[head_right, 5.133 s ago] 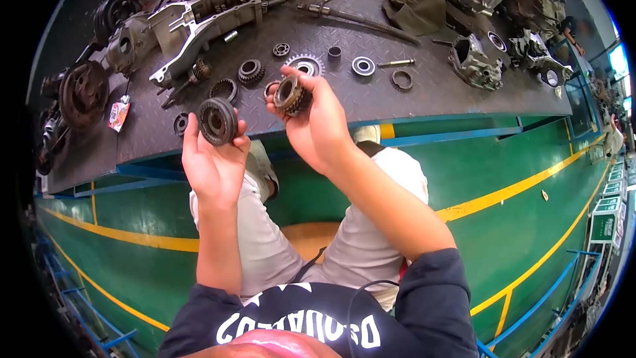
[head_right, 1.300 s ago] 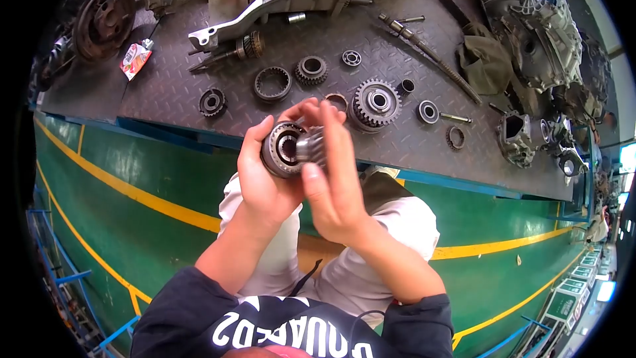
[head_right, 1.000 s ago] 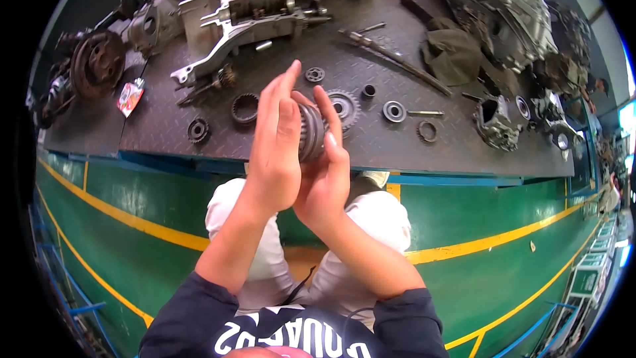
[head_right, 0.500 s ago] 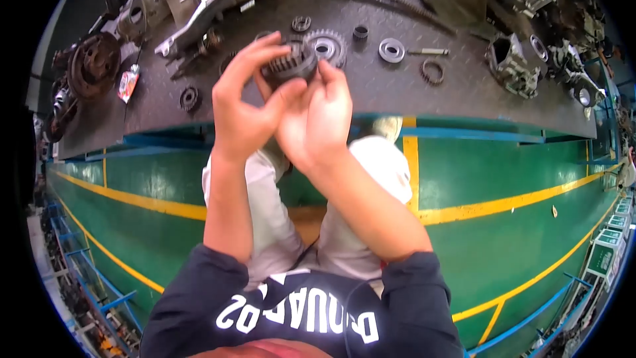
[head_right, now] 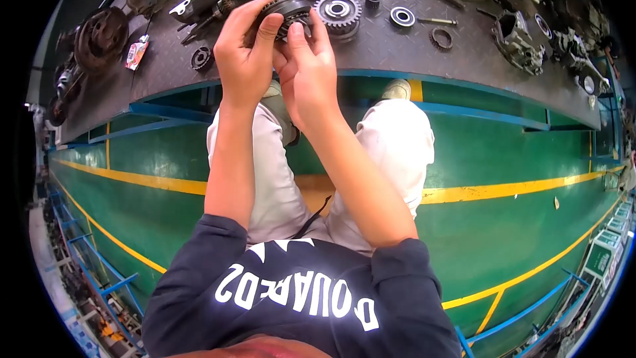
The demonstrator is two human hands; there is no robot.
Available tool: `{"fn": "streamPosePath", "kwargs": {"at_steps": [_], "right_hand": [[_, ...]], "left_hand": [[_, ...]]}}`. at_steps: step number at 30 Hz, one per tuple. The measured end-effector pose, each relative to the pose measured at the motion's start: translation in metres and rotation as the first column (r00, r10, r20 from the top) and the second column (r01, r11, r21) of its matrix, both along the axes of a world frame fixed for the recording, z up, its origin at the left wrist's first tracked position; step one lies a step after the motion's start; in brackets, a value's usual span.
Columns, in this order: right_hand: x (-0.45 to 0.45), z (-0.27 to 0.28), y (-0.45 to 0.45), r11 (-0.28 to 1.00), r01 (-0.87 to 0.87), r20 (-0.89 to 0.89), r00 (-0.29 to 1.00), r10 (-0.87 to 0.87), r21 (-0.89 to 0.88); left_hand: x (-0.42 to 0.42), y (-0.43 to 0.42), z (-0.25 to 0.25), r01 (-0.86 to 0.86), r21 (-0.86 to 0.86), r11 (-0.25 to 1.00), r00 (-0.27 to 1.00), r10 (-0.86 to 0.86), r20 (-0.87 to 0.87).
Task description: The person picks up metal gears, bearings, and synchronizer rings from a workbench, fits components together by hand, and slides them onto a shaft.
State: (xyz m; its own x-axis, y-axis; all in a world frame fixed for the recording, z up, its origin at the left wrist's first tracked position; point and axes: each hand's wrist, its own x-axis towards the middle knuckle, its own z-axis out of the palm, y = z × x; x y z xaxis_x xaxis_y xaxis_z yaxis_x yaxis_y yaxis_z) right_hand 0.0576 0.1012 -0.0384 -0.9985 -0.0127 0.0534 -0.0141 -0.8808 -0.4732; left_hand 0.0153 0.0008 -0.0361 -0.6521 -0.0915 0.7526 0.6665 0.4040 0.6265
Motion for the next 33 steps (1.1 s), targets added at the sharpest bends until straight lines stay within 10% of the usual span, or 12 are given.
{"fn": "streamPosePath", "kwargs": {"at_steps": [10,18,22,26,33], "right_hand": [[-0.002,-0.023,0.030,0.996,-0.023,-0.165,0.986,0.010,-0.081],[-0.003,-0.027,0.050,0.948,-0.221,-0.233,0.958,0.166,-0.231],[0.003,-0.019,0.050,0.948,-0.188,-0.188,0.972,0.143,-0.255],[0.001,-0.025,0.050,0.947,-0.208,-0.201,0.966,0.161,-0.244],[0.002,-0.021,0.043,0.980,-0.106,-0.082,0.992,0.093,-0.169]], "left_hand": [[0.020,0.020,0.013,0.060,-0.213,0.975,0.996,-0.074,-0.056],[0.016,0.008,0.019,0.458,0.208,0.864,0.815,-0.502,0.288],[0.010,0.021,0.011,0.531,0.167,0.831,0.828,-0.550,0.108],[0.006,0.025,0.008,0.352,-0.273,0.895,0.933,-0.359,0.028],[0.010,0.023,-0.001,0.410,-0.084,0.908,0.903,-0.392,0.176]]}}
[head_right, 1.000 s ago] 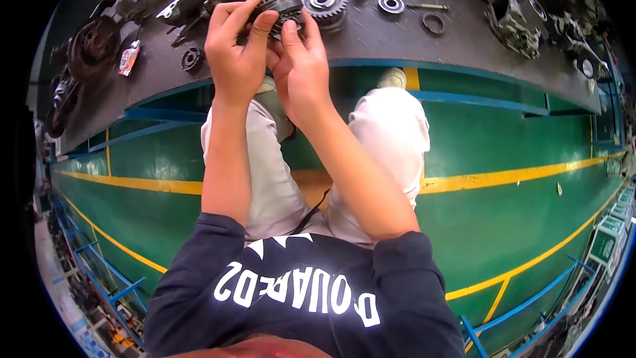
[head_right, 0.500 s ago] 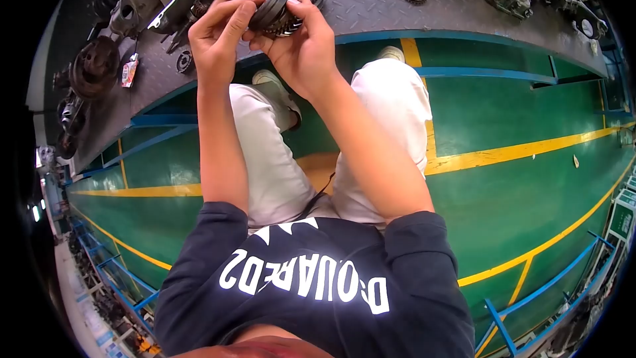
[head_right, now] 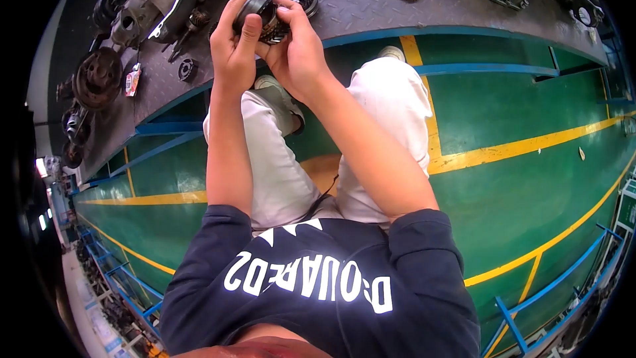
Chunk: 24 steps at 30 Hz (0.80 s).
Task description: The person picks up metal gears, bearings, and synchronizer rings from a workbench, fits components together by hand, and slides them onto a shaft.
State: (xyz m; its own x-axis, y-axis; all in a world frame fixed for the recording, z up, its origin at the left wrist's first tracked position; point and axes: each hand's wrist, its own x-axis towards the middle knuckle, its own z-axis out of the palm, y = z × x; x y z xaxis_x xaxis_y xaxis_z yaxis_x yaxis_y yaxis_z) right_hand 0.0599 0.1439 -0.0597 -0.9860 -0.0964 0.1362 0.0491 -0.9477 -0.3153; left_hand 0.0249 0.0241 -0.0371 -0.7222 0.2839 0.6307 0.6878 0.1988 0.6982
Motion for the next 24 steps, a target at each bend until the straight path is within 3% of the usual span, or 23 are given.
{"fn": "streamPosePath", "kwargs": {"at_steps": [5,10,11,15,18,24], "right_hand": [[0.005,0.011,0.001,0.998,0.020,-0.012,1.000,-0.019,0.058],[0.005,0.010,-0.001,0.992,0.054,-0.007,0.999,-0.053,0.114],[0.005,0.010,-0.002,0.991,0.058,0.002,0.998,-0.059,0.117],[0.004,0.010,-0.007,0.986,0.080,0.065,0.994,-0.090,0.149],[0.002,0.006,-0.007,0.988,0.055,0.064,0.996,-0.065,0.142],[0.002,0.005,-0.008,0.985,0.049,0.081,0.995,-0.063,0.166]], "left_hand": [[0.000,-0.002,0.003,0.040,0.236,0.971,0.975,-0.089,0.201],[0.000,0.007,0.002,-0.035,0.566,0.823,0.891,-0.230,0.390],[-0.003,0.005,0.002,-0.038,0.503,0.863,0.891,-0.199,0.408],[-0.003,0.007,0.004,-0.145,0.607,0.781,0.799,-0.270,0.538],[-0.006,0.004,0.000,-0.206,0.738,0.643,0.726,-0.405,0.556],[-0.012,-0.010,-0.007,-0.231,0.780,0.581,0.632,-0.520,0.574]]}}
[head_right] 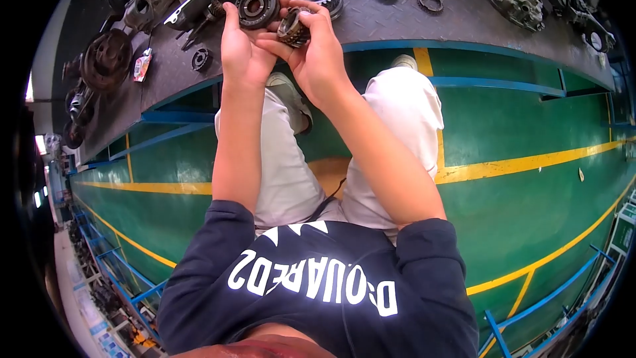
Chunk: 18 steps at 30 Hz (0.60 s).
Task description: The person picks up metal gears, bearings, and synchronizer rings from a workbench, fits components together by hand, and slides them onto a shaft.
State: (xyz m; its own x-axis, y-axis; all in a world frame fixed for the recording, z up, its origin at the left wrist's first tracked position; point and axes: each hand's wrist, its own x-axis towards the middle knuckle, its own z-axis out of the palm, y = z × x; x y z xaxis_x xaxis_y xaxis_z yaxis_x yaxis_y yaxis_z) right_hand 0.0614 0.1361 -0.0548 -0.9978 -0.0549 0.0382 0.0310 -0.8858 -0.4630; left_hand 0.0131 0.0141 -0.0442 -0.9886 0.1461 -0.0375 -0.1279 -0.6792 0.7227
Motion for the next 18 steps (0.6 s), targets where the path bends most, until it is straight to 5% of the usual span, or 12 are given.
{"fn": "streamPosePath", "kwargs": {"at_steps": [7,11,14,16,18], "right_hand": [[-0.003,-0.009,0.006,0.998,-0.046,0.022,0.999,0.047,-0.038],[-0.001,-0.007,0.006,0.999,-0.025,0.002,1.000,0.025,0.025],[0.001,-0.006,0.002,0.958,0.096,-0.068,0.994,-0.081,0.271],[0.002,-0.010,0.000,0.848,0.256,-0.244,0.957,-0.155,0.465],[0.002,-0.013,-0.005,0.580,0.524,-0.497,0.839,-0.222,0.624]], "left_hand": [[0.006,0.001,0.012,-0.173,-0.091,0.981,0.982,0.179,0.053],[0.006,-0.018,0.003,0.103,0.467,0.878,0.984,-0.159,0.082],[-0.008,-0.023,-0.014,0.311,0.672,0.672,0.942,-0.313,-0.123],[-0.004,-0.019,-0.006,0.314,0.651,0.691,0.944,-0.297,-0.141],[-0.003,-0.014,-0.003,0.286,0.664,0.691,0.955,-0.264,-0.136]]}}
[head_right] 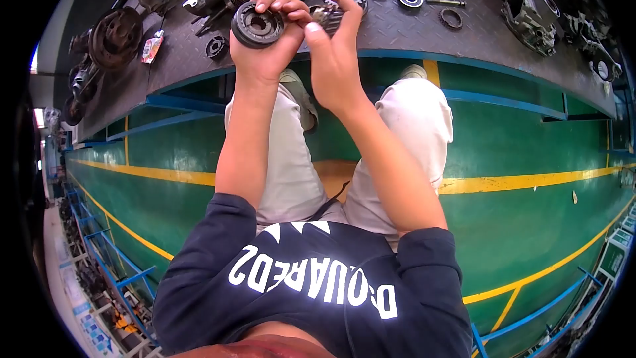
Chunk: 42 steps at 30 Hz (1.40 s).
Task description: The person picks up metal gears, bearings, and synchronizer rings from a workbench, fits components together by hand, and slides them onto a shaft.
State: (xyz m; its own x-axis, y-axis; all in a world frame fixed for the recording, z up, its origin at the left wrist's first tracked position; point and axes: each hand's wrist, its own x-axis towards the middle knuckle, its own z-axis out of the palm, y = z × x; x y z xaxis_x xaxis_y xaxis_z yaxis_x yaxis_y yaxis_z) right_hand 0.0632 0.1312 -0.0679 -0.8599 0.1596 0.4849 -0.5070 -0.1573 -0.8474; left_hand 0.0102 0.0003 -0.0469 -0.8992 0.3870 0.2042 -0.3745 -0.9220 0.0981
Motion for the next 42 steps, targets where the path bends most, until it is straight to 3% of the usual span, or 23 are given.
{"fn": "streamPosePath", "kwargs": {"at_steps": [2,3,5,6,8,12,13,16,19,21,27,29,35,36,38,42], "right_hand": [[0.004,0.006,0.001,0.988,0.024,-0.172,0.985,0.002,0.151],[0.002,0.005,0.005,0.960,0.089,-0.253,0.967,-0.019,0.267],[-0.001,0.004,0.008,0.889,0.187,-0.379,0.925,-0.017,0.418],[-0.001,0.004,0.007,0.895,0.178,-0.380,0.925,-0.010,0.410],[0.002,0.002,0.001,0.905,0.159,-0.379,0.925,0.003,0.395],[0.007,-0.002,-0.006,0.909,0.236,-0.363,0.926,-0.102,0.345],[0.006,-0.003,-0.008,0.901,0.276,-0.372,0.917,-0.142,0.336],[0.008,0.000,-0.005,0.862,0.304,-0.360,0.920,-0.155,0.405],[0.007,0.000,-0.002,0.835,0.305,-0.381,0.916,-0.126,0.457],[0.008,0.003,-0.002,0.896,0.189,-0.337,0.940,-0.047,0.402],[0.006,0.001,-0.003,0.935,0.105,-0.360,0.933,0.025,0.338],[0.007,0.001,-0.003,0.927,0.131,-0.371,0.929,0.010,0.353],[0.015,0.008,-0.012,0.997,-0.069,-0.122,0.990,0.071,0.021],[0.015,0.009,-0.012,0.968,-0.175,-0.035,0.985,0.172,-0.178],[0.015,0.011,-0.009,0.769,-0.295,0.054,0.918,0.392,-0.567],[-0.002,0.010,0.017,0.209,-0.289,-0.120,0.807,0.579,-0.934]], "left_hand": [[0.005,0.002,0.007,-0.057,-0.127,0.990,0.998,0.057,-0.005],[0.006,0.005,0.002,-0.233,-0.305,0.923,0.972,0.209,-0.110],[0.003,0.000,0.000,-0.106,-0.269,0.957,0.963,0.032,-0.266],[0.005,0.004,0.000,-0.109,-0.205,0.973,0.962,0.050,-0.270],[0.024,0.013,0.022,-0.260,-0.578,0.773,0.963,0.163,-0.216],[0.025,0.021,0.022,-0.135,-0.653,0.746,0.989,0.064,-0.132],[0.029,0.025,0.024,-0.169,-0.707,0.686,0.986,0.114,-0.125],[0.026,0.026,0.017,-0.022,-0.583,0.812,1.000,0.008,-0.026],[0.023,0.026,0.008,-0.004,-0.561,0.828,0.994,-0.058,-0.093],[0.017,0.027,0.003,0.030,-0.507,0.862,0.989,-0.099,-0.111],[0.022,0.027,0.017,0.102,-0.567,0.818,0.994,-0.068,0.082],[0.025,0.028,0.016,0.012,-0.607,0.794,1.000,-0.026,-0.014],[0.021,0.033,0.006,-0.300,-0.770,0.563,0.953,0.215,-0.214],[0.024,0.036,0.008,-0.339,-0.792,0.508,0.937,0.260,-0.234],[0.029,0.041,0.009,-0.353,-0.828,0.436,0.921,0.315,-0.227],[0.019,0.038,0.006,-0.359,-0.680,0.639,0.932,0.283,-0.226]]}}
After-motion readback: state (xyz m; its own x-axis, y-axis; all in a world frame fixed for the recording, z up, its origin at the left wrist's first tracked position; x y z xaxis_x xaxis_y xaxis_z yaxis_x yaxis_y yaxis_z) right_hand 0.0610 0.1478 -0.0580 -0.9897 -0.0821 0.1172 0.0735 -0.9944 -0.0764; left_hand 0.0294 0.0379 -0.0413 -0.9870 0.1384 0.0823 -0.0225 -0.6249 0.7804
